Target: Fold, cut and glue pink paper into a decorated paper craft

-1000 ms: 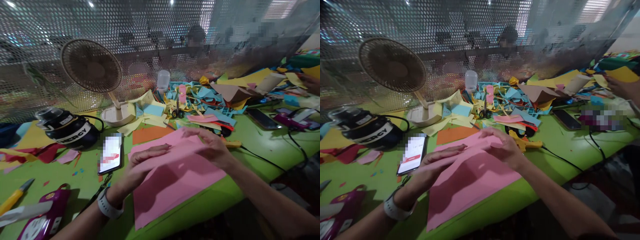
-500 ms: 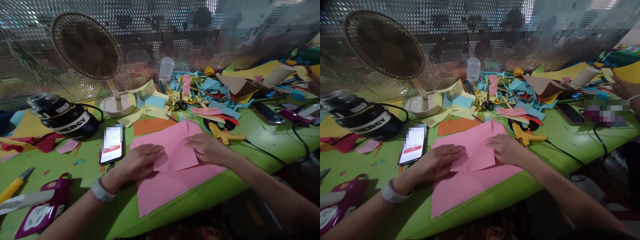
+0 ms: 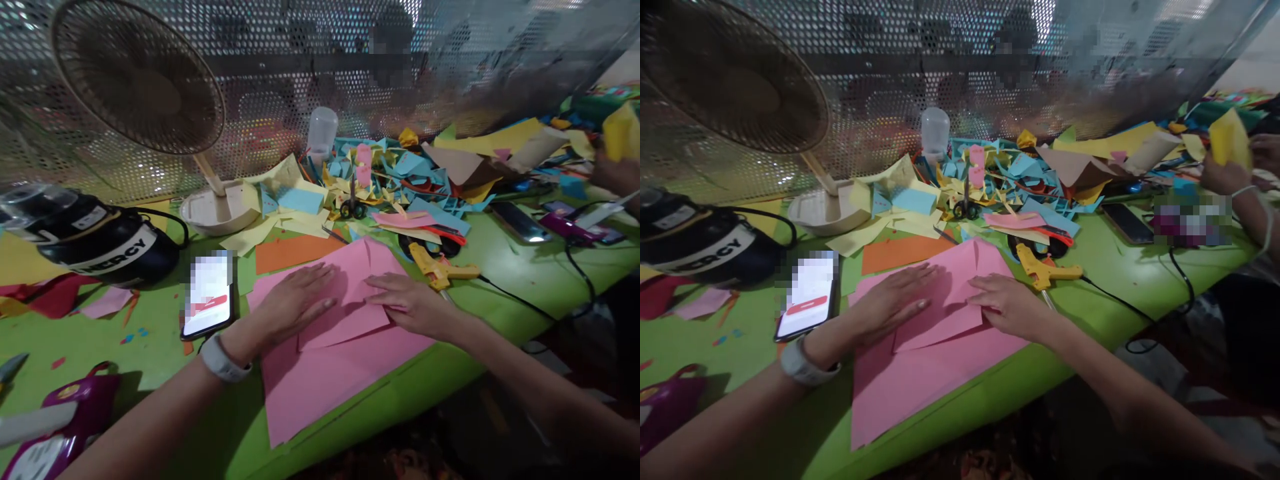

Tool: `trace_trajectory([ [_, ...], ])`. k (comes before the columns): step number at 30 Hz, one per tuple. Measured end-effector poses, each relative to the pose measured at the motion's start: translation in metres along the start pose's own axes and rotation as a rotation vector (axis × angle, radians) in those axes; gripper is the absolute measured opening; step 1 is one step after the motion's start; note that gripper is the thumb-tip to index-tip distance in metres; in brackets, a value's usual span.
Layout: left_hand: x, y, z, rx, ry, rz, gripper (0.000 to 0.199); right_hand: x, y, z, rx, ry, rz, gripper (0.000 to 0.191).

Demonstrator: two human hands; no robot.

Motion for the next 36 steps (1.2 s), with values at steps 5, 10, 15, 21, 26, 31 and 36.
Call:
trace_trajectory([
  [5,0.011,-0.046,0.029,-0.144,-0.123,0.078,0.071,-0.005,0.003,-0.003,0.025,-0.003,-0.096,0.036],
  [10,0.012,-0.056,0.038,-0.086,-0.211,0.123,0.072,-0.004,0.004,-0.007,0.053,-0.082,-0.069,0.035],
  [15,0.016,-0.051,0.036,-0.038,-0.214,0.156,0.071,-0.007,0.001,-0.001,0.014,-0.077,-0.042,0.045],
  [21,0.005,-0.058,0.039,-0.027,-0.141,0.176,0.055,-0.003,-0.005,-0.011,0.137,-0.161,0.03,0.021],
  [26,-0.009,-0.066,0.058,-0.134,-0.144,0.222,0.05,0.016,-0.012,-0.019,0.236,-0.177,0.274,0.039],
  [31,-0.012,-0.064,0.055,-0.131,-0.159,0.231,0.049,0.029,-0.013,-0.014,0.268,-0.157,0.39,0.043],
  [36,-0.004,-0.059,0.044,-0.107,-0.148,0.198,0.047,0.027,-0.007,-0.015,0.329,-0.268,0.383,0.033],
])
Point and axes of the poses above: each hand's wrist, its own y-axis away from the middle knuckle, its own z-axis out of the palm, x = y × z, the point moved 10 cm from there along -y, towards the middle knuckle, and after that the axes turned 15 degrees about -y, right-handed, at the moved point
